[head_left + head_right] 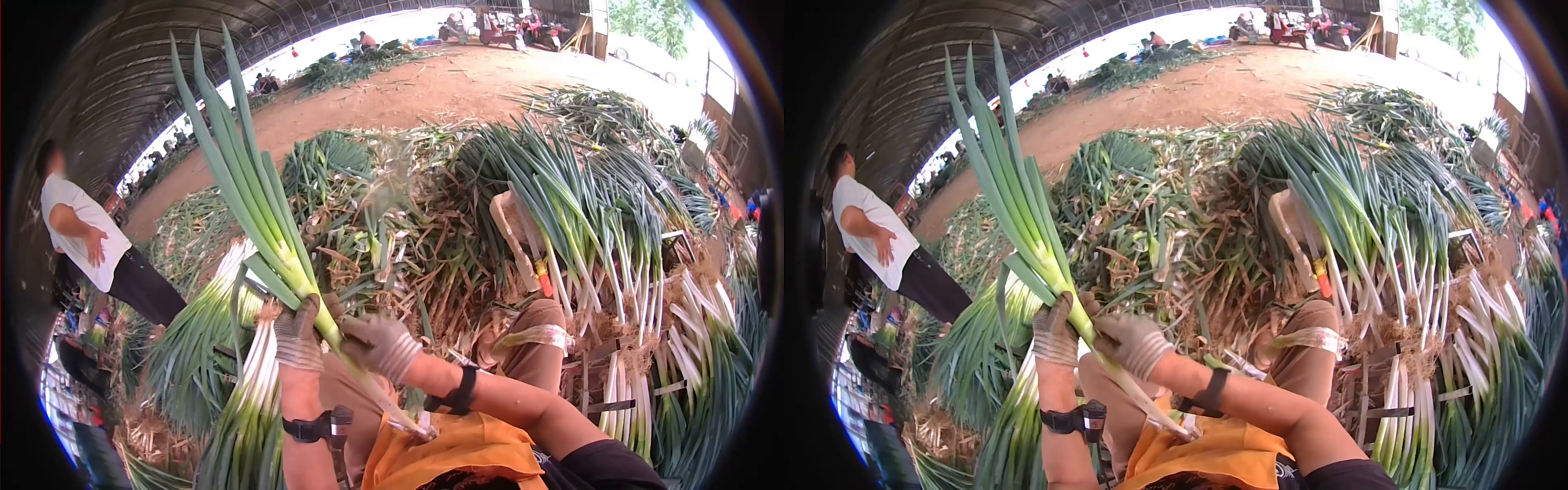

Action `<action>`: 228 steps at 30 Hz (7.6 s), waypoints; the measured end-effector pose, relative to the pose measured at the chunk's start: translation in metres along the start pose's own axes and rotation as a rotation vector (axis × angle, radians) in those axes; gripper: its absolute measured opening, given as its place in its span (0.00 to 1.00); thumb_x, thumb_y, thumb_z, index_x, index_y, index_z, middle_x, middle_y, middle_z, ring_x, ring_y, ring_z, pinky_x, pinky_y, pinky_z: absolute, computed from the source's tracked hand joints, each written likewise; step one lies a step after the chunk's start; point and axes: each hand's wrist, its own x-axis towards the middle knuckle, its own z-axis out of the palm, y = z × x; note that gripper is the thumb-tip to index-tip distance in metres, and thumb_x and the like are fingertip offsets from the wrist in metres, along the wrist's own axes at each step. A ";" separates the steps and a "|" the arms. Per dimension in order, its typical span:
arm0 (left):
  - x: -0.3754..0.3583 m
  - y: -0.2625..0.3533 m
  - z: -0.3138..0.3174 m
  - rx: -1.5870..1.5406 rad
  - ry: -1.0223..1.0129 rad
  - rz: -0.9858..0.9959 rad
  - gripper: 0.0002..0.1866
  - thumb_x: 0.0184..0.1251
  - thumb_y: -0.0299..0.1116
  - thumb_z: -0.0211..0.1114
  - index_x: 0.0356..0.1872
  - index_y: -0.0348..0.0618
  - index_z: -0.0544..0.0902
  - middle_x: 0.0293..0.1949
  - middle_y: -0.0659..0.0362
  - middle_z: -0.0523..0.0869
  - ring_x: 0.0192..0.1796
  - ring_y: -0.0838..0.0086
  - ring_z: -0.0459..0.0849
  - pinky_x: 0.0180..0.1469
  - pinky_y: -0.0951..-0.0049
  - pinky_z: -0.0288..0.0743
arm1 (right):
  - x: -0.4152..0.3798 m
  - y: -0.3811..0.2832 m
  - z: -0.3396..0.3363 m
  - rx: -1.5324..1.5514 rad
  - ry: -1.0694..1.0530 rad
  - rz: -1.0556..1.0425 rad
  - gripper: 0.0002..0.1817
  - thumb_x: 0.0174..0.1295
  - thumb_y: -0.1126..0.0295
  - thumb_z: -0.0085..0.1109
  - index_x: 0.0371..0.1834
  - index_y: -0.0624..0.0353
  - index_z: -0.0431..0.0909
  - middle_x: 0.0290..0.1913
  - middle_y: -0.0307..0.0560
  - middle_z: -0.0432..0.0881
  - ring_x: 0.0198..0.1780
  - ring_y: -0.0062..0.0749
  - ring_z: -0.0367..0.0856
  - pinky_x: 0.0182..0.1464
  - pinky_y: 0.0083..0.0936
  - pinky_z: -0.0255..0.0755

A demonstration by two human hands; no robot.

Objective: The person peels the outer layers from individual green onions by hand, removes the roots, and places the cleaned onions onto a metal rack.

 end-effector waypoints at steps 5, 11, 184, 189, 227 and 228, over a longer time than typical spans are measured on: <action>-0.006 0.001 0.005 0.128 0.080 0.073 0.12 0.62 0.30 0.56 0.40 0.29 0.76 0.31 0.51 0.82 0.32 0.66 0.83 0.34 0.70 0.78 | -0.005 -0.017 -0.004 -0.030 0.110 -0.149 0.14 0.46 0.65 0.63 0.35 0.57 0.76 0.33 0.50 0.78 0.34 0.46 0.77 0.35 0.36 0.70; -0.010 0.006 0.013 0.137 0.072 -0.033 0.12 0.63 0.31 0.55 0.39 0.29 0.77 0.31 0.52 0.82 0.30 0.70 0.82 0.32 0.74 0.77 | -0.013 -0.015 -0.003 -0.172 -0.377 0.014 0.12 0.48 0.64 0.60 0.36 0.53 0.76 0.31 0.51 0.77 0.35 0.49 0.76 0.36 0.36 0.70; 0.008 -0.049 -0.024 -0.768 -0.405 0.024 0.23 0.64 0.47 0.56 0.54 0.44 0.70 0.29 0.63 0.75 0.31 0.78 0.75 0.34 0.70 0.73 | -0.110 0.010 -0.035 0.855 -0.827 0.825 0.33 0.53 0.66 0.61 0.62 0.60 0.59 0.24 0.37 0.74 0.22 0.18 0.73 0.22 0.16 0.68; 0.018 -0.071 -0.016 -0.741 -0.343 -0.080 0.21 0.63 0.46 0.58 0.51 0.46 0.72 0.28 0.67 0.73 0.27 0.81 0.73 0.30 0.72 0.71 | -0.127 0.015 -0.034 0.825 -0.610 0.783 0.18 0.57 0.67 0.57 0.50 0.58 0.67 0.25 0.37 0.74 0.21 0.18 0.71 0.22 0.16 0.68; 0.023 -0.001 -0.053 -0.550 0.136 0.090 0.12 0.60 0.39 0.62 0.42 0.49 0.75 0.21 0.66 0.73 0.19 0.79 0.70 0.21 0.76 0.66 | -0.138 0.021 -0.051 0.250 -0.791 0.200 0.08 0.55 0.69 0.58 0.37 0.59 0.78 0.29 0.47 0.78 0.34 0.33 0.77 0.40 0.26 0.71; 0.040 -0.002 -0.076 -0.571 0.106 0.116 0.12 0.60 0.40 0.62 0.40 0.49 0.75 0.21 0.65 0.73 0.20 0.78 0.71 0.21 0.75 0.67 | -0.149 0.055 -0.046 0.283 -0.797 0.084 0.07 0.55 0.69 0.56 0.36 0.56 0.78 0.32 0.47 0.79 0.36 0.36 0.77 0.39 0.27 0.70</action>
